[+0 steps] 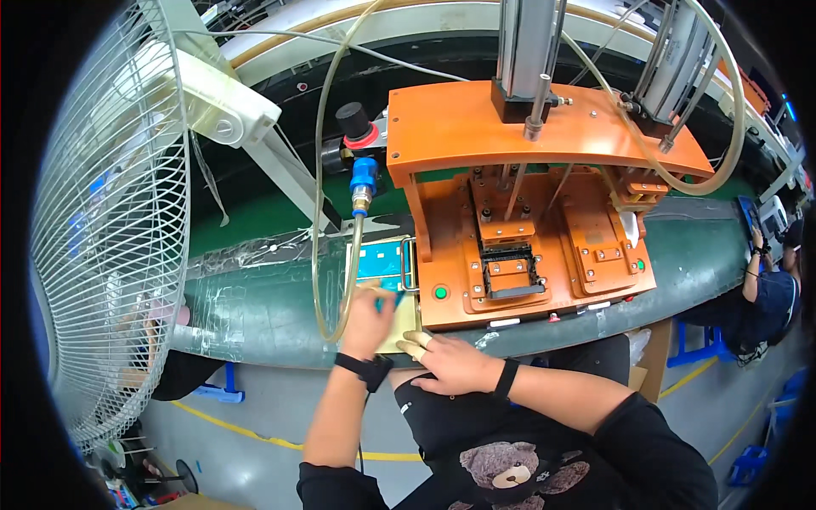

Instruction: Placing components into plastic casings and using a pneumatic press.

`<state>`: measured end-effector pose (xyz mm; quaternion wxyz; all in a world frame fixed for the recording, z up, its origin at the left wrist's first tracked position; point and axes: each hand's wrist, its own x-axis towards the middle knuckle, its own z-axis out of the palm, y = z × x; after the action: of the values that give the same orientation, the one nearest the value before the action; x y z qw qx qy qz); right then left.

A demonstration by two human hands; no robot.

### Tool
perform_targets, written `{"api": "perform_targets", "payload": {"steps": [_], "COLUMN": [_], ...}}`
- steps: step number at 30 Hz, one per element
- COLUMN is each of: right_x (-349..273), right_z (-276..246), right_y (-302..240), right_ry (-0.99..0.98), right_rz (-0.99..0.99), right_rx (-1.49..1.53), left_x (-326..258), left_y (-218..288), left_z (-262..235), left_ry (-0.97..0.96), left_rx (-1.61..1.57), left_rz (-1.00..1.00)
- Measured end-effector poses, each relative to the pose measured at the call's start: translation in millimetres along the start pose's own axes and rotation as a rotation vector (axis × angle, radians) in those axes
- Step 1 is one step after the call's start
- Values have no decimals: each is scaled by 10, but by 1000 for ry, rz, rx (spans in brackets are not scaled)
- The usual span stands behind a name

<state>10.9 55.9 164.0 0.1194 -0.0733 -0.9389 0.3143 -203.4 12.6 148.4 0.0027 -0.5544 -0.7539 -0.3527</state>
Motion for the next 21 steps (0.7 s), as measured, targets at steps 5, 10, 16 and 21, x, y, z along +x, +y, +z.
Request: {"api": "perform_targets", "payload": {"steps": [5,10,16,21], "right_x": [73,-147,-771,-690], "right_z": [-78,-597,-1512,-1689], "right_y": [-119,-280,-318,-78], "right_ry": [-72,-26,602,551], "right_rz": [3,-77,-137,50], "right_rx": [1,57,-228,-441], "left_x": [228,-147,-1232,-1386], "left_y": [-1168,-1416,-383,609], "left_z": [-768,-1518,-1739,-1494], "left_ry": [301,500,315,-106], "left_rx": [164,-120,-404,-586], "left_rz": [-289,-376,-351,-504]}}
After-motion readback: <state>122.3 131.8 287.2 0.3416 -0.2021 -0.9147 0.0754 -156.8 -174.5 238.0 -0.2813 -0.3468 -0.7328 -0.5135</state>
